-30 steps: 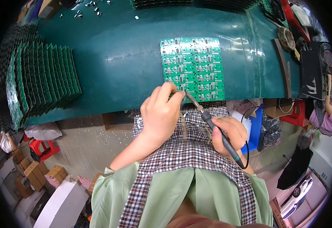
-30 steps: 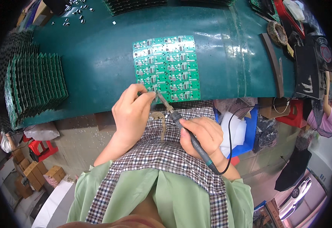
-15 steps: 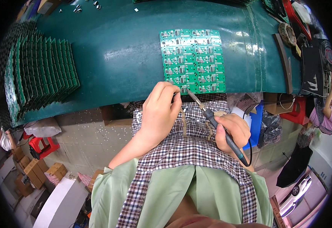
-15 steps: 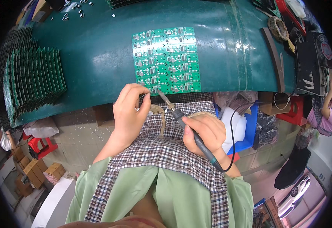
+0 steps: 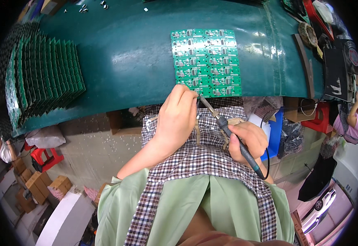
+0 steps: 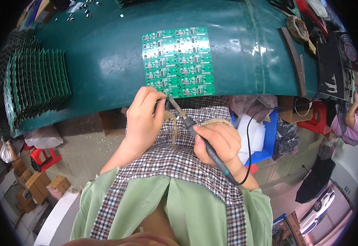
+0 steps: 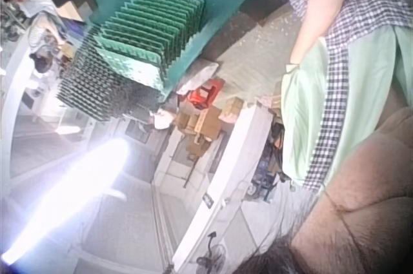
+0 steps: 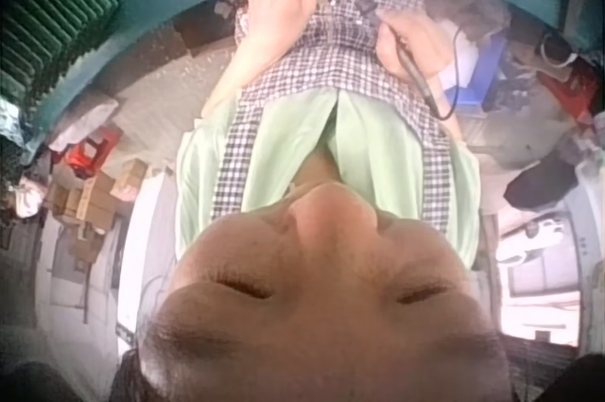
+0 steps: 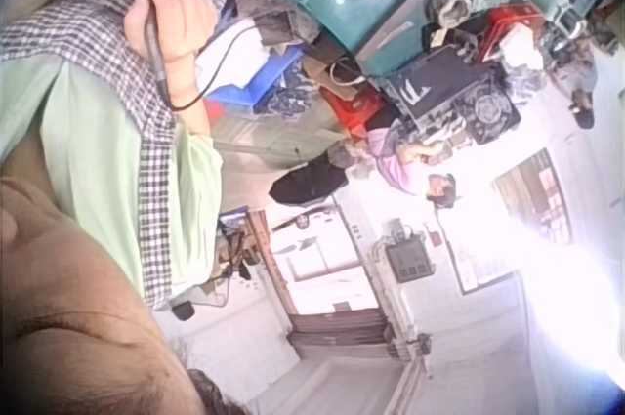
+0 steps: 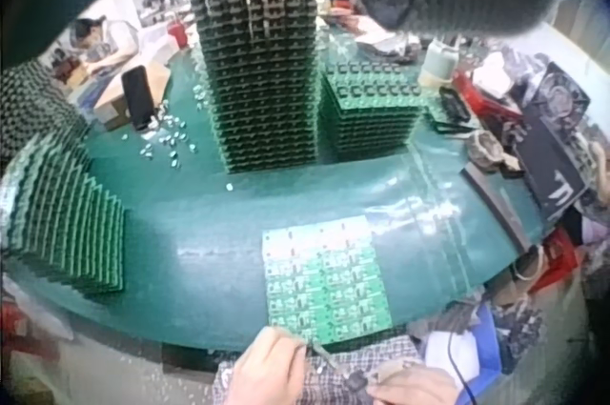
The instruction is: The person solders components onto a green printed circuit board at a workbench, using a soldering iron and solder wire.
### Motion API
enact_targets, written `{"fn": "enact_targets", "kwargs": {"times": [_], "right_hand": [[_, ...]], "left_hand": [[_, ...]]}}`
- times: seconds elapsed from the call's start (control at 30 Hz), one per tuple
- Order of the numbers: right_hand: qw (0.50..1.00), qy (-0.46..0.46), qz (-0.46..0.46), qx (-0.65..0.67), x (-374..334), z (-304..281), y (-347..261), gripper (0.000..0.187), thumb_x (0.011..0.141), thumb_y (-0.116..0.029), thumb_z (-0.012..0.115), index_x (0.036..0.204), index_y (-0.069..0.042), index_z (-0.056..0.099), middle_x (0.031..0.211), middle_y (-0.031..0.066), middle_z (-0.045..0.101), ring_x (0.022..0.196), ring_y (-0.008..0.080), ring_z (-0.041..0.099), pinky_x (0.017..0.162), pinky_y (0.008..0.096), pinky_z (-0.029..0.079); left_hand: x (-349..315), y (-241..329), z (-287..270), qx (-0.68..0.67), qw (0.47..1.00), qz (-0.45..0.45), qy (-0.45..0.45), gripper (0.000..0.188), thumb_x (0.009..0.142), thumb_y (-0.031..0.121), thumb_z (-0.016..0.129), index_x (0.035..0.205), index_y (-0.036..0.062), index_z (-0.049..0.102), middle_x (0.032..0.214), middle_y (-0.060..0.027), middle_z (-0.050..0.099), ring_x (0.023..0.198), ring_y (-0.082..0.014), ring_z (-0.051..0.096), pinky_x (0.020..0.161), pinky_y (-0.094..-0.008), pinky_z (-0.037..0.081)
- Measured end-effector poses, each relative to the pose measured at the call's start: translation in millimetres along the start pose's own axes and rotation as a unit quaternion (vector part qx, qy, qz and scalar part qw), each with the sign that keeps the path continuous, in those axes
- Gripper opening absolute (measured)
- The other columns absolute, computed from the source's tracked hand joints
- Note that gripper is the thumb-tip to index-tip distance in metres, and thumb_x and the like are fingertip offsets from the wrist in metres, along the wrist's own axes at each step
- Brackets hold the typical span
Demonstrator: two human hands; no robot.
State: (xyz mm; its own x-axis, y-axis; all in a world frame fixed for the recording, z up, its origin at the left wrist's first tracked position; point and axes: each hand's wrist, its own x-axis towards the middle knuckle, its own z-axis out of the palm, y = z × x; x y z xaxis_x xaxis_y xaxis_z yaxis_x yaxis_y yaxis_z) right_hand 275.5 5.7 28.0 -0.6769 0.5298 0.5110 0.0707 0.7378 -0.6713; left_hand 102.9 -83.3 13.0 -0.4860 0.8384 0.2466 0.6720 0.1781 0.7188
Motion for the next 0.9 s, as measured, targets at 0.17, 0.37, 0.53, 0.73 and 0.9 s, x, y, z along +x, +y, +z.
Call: {"fn": "enact_targets", "kwargs": {"times": [0.17,0.37,0.53,0.73,0.9], "right_hand": [[0.999,0.036,-0.026,-0.012,-4.7,-9.8,2.8,0.018,0.071,-0.01,0.065,0.084,0.003,0.065,0.062,0.01,0.06,0.053,0.0234,0.061,0.05,0.0307,0.049],[0.984,0.106,0.139,-0.036,-7.4,-10.7,27.9,0.04,0.078,-0.001,0.063,0.118,0.004,0.056,0.085,0.0142,0.068,0.076,0.0238,0.067,0.072,0.0297,0.051],[0.983,0.093,0.136,-0.079,19.9,27.7,52.7,0.044,0.08,0.009,0.059,0.122,0.001,0.055,0.108,0.0181,0.064,0.095,0.0269,0.065,0.082,0.0329,0.05],[0.991,0.08,0.086,-0.067,7.5,22.5,36.6,0.037,0.09,0.001,0.052,0.126,0.002,0.046,0.109,0.0221,0.062,0.091,0.0286,0.065,0.079,0.0352,0.052],[0.975,0.16,0.086,0.127,15.6,25.4,36.0,0.03,0.099,-0.009,0.04,0.127,0.002,0.04,0.102,0.0242,0.062,0.082,0.028,0.065,0.073,0.0364,0.054]], "left_hand": [[-2.6,1.5,-10.5,-0.038,0.999,-0.028,0.007,0.014,0.077,-0.004,0.065,0.088,0.0009,0.06,0.084,-0.0098,0.057,0.072,-0.0237,0.06,0.063,-0.0328,0.048],[8.9,-16.1,-31.8,0.025,0.98,-0.198,0.01,0.021,0.083,0.004,0.064,0.104,0.0026,0.062,0.057,-0.0048,0.048,0.053,-0.0172,0.048,0.053,-0.0281,0.039],[14.2,-15.0,-29.3,-0.011,0.972,-0.224,-0.076,0.026,0.088,0.02,0.059,0.109,0.0042,0.056,0.08,-0.0151,0.064,0.074,-0.0351,0.063,0.065,-0.0431,0.047],[-9.1,-10.7,-47.5,-0.325,0.915,-0.238,-0.032,0.028,0.094,0.007,0.052,0.121,0.0021,0.046,0.09,-0.0028,0.063,0.078,-0.0055,0.053,0.066,-0.0233,0.043],[-29.4,1.6,-104.2,-0.479,0.833,-0.274,0.047,0.03,0.094,0.01,0.051,0.123,0.0026,0.05,0.094,-0.0002,0.062,0.079,-0.0023,0.053,0.065,-0.0182,0.042]]}}
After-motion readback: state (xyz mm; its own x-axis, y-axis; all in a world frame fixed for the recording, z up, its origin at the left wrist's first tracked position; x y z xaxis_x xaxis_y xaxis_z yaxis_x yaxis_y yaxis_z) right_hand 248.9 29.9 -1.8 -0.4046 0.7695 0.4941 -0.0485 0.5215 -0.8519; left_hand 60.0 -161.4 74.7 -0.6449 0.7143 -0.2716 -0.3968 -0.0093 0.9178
